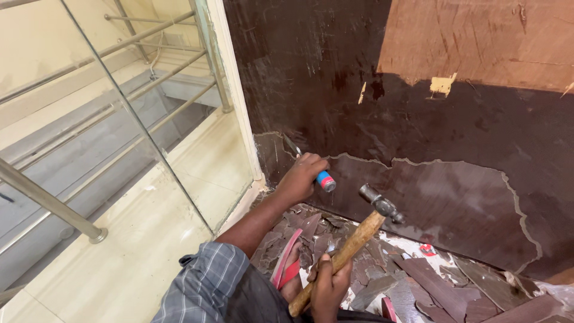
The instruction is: The person uses a hammer and chisel to remove dark brown wallpaper from a wall. They repeatedly strike the chisel to pry off sections, which fall to the floor as debris.
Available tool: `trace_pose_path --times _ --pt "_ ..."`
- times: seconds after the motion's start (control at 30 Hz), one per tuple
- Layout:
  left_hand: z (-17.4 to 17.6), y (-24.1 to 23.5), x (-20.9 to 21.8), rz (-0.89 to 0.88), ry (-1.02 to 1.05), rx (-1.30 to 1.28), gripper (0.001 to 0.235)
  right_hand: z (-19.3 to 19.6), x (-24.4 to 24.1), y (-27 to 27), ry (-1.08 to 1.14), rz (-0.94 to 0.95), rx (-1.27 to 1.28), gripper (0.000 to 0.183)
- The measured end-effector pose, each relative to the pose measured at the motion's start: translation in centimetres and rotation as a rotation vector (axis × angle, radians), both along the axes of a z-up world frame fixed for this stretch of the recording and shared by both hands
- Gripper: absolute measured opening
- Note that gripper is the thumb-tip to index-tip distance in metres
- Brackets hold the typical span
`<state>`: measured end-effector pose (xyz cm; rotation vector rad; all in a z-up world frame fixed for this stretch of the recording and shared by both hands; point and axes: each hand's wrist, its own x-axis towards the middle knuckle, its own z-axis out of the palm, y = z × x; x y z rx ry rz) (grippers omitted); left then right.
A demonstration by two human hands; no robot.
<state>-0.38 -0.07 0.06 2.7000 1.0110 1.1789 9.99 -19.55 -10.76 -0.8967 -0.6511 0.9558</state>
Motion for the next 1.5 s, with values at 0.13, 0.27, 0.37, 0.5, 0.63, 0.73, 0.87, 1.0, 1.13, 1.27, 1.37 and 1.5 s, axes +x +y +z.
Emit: trace_pose_path --times 0.13,0.27,0.37,0.5,0.63,0.73,0.87,1.0,1.13,1.27,1.37,1.5 --pt "0.1 0.1 -0.5 -0.013 0.016 -0.006 0.042 -0.6 -0.7 -0.2 -0.035 -0.012 -0.016 0.013" --pt "0.0 0.3 -0.4 -0.008 -0.016 -0.021 0.042 -1.7 -0.9 0.0 -0.243 0.013 -0.183 0.015" --pt "0.2 0.3 -0.4 -0.023 -0.014 -0.009 0.045 -2.1 -1.0 0.0 -0.137 0.001 -0.111 0.015" --pt "0.1 0.5 -0.2 -0.023 -0.021 -0.009 0.046 -2.9 -1.1 0.4 -0.014 -0.042 0.028 0.019" --pt "-0.6 1.2 -0.7 0.088 -0.056 -0.046 0.043 -4.5 -0.2 1.0 -0.361 0.034 -0.167 0.012" --pt "-0.6 2.2 -2.6 0.126 -0.018 -0.045 0.046 -4.7 -0.4 1.3 -0.345 -0.050 -0.028 0.012" --pt "-1.0 1.7 -2.9 0.009 0.037 -0.021 0.047 -3.5 0.4 1.8 -0.060 -0.062 -0.013 0.015" --pt "-1.1 0.6 -1.0 0.034 0.103 -0.024 0.048 -2.2 0.6 1.5 -0.056 -0.069 -0.047 0.013" --pt "-0.7 0.4 -0.1 0.088 0.108 -0.022 0.043 -1.2 0.7 1.1 -0.032 -0.030 -0.035 0.012" --pt "-0.4 0.5 0.0 0.088 0.084 0.007 0.044 -0.1 0.7 0.6 -0.064 -0.025 -0.016 0.011" --pt "-0.2 0.4 -0.7 0.053 0.063 0.013 0.044 0.6 0.6 0.1 -0.070 -0.024 -0.005 0.011" --pt "0.3 0.0 -1.3 -0.004 0.025 -0.005 0.044 0.6 0.4 -0.2 -0.137 -0.038 -0.012 0.013"
